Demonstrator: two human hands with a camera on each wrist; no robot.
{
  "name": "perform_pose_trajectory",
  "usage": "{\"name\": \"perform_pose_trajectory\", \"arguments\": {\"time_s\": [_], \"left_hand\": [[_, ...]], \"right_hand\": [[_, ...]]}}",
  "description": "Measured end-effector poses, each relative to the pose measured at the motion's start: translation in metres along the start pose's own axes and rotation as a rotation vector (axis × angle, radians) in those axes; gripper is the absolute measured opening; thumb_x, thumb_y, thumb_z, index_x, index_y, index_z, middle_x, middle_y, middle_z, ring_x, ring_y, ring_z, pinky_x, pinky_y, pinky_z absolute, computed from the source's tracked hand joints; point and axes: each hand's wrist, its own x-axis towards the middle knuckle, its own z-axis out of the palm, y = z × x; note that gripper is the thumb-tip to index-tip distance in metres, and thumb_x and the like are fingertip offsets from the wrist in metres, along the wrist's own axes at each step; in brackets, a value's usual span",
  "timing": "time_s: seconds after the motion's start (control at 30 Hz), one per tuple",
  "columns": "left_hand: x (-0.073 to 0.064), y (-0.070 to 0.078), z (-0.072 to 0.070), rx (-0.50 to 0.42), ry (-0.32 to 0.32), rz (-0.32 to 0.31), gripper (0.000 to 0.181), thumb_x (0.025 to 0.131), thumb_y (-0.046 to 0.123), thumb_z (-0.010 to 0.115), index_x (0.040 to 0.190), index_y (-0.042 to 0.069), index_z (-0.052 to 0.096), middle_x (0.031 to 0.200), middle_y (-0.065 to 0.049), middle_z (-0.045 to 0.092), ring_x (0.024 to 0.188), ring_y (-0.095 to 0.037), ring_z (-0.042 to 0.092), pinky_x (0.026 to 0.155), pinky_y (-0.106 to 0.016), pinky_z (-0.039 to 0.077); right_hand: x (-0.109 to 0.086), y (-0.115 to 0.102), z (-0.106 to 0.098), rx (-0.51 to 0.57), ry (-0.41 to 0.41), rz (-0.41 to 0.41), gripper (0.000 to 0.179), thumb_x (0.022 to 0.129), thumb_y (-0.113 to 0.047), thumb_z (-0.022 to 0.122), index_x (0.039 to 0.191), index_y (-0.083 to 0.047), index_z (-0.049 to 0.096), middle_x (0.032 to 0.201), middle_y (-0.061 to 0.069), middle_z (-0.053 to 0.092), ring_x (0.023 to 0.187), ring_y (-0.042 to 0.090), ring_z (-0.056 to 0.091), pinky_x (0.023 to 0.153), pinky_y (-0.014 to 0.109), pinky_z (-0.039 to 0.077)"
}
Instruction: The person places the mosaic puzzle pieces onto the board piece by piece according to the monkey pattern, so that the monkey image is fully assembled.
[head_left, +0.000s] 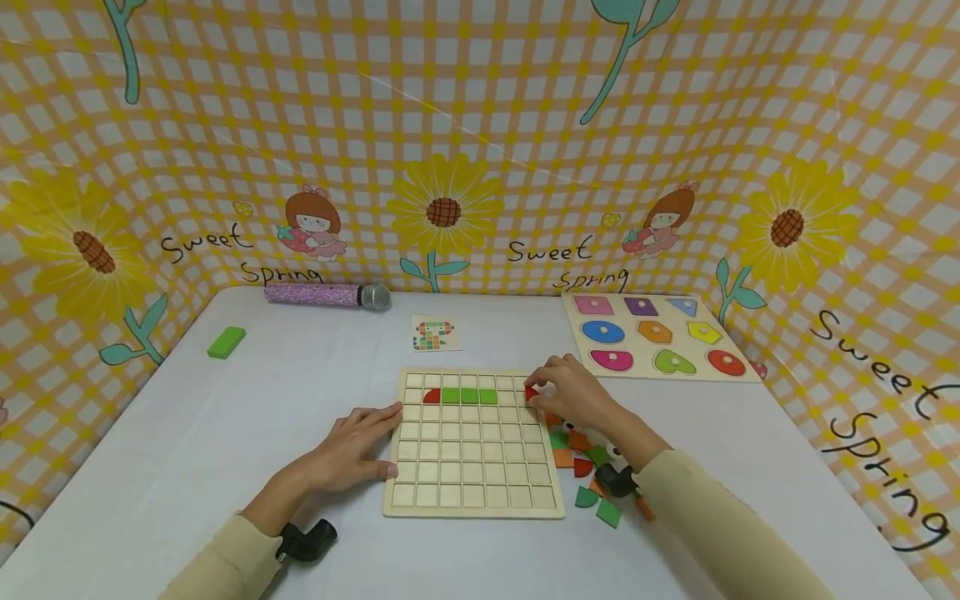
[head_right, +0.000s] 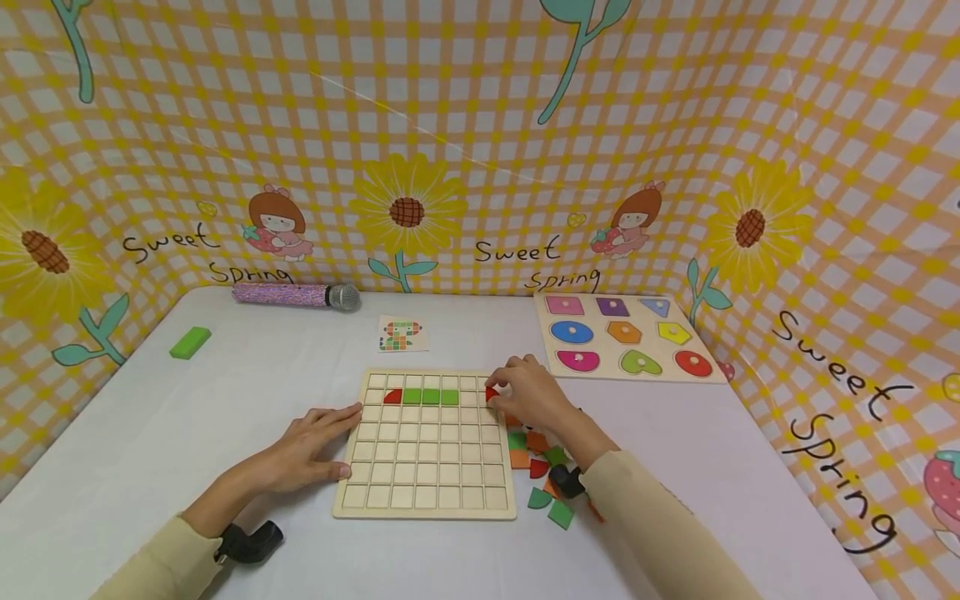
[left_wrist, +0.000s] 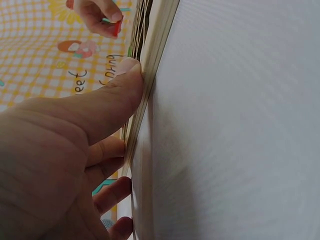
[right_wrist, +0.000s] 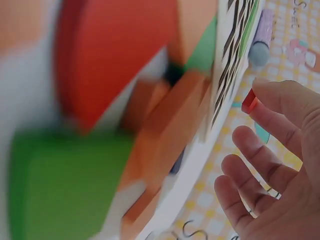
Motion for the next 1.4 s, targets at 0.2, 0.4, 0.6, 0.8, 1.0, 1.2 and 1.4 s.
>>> {"name": "perform_pose_trajectory", "arguments": {"time_s": [0.2,0.4,0.6,0.8,1.0,1.2,1.4], "left_hand": [[0.000,0.001,0.000,-0.005,-0.003,-0.006,0.076,0.084,0.034,0.069,0.144,0.002,0.036,0.155,-0.011,0.029,0.133,-0.033,0.032,0.102,-0.055,0.025],[0.000,0.002,0.000,0.002,0.002,-0.004,0.075,0.084,0.033,0.069,0.144,0.002,0.036,0.155,-0.011,0.030,0.133,-0.033,0.033,0.102,-0.056,0.024],[0.000,0.001,0.000,0.010,0.008,0.008,0.075,0.084,0.033,0.069,0.144,0.001,0.037,0.154,-0.012,0.031,0.132,-0.032,0.034,0.101,-0.056,0.025],[0.000,0.000,0.001,0.016,0.009,0.013,0.075,0.084,0.033,0.069,0.144,0.001,0.036,0.154,-0.012,0.031,0.132,-0.032,0.033,0.101,-0.055,0.025],[0.000,0.001,0.000,0.012,0.010,0.010,0.075,0.084,0.033,0.069,0.143,0.001,0.037,0.154,-0.012,0.031,0.132,-0.033,0.033,0.101,-0.054,0.026],[0.000,0.002,-0.001,0.017,0.009,0.013,0.074,0.084,0.032,0.069,0.143,0.001,0.037,0.154,-0.012,0.031,0.132,-0.033,0.033,0.101,-0.054,0.026],[0.000,0.001,0.000,0.015,0.009,0.015,0.075,0.084,0.032,0.069,0.143,0.001,0.037,0.154,-0.012,0.031,0.132,-0.033,0.033,0.101,-0.055,0.026]], "right_hand": [[0.008,-0.017,0.003,0.008,-0.046,0.013,0.026,0.081,-0.026,0.074,0.104,-0.015,0.073,0.095,0.002,0.062,0.090,0.018,0.046,0.075,0.030,0.041],[0.017,-0.027,0.005,0.006,-0.058,-0.018,0.022,0.081,-0.026,0.074,0.101,-0.015,0.074,0.092,0.003,0.062,0.086,0.019,0.045,0.072,0.029,0.038],[0.024,-0.028,0.011,-0.024,-0.080,-0.016,0.023,0.081,-0.026,0.074,0.102,-0.015,0.074,0.092,0.003,0.064,0.085,0.018,0.046,0.074,0.031,0.038],[0.027,-0.027,0.014,-0.052,-0.091,-0.005,0.023,0.081,-0.026,0.073,0.102,-0.017,0.074,0.091,0.002,0.064,0.086,0.018,0.048,0.075,0.033,0.039],[0.028,-0.027,0.015,-0.073,-0.090,-0.017,0.024,0.081,-0.026,0.074,0.103,-0.018,0.074,0.090,0.003,0.063,0.084,0.019,0.048,0.074,0.032,0.040],[0.028,-0.028,0.015,-0.084,-0.098,0.000,0.026,0.081,-0.027,0.074,0.104,-0.017,0.073,0.091,0.003,0.063,0.085,0.019,0.049,0.075,0.033,0.040],[0.021,-0.026,0.008,-0.041,-0.082,0.009,0.030,0.082,-0.027,0.072,0.109,-0.015,0.071,0.093,0.002,0.064,0.088,0.020,0.049,0.076,0.034,0.042]]}}
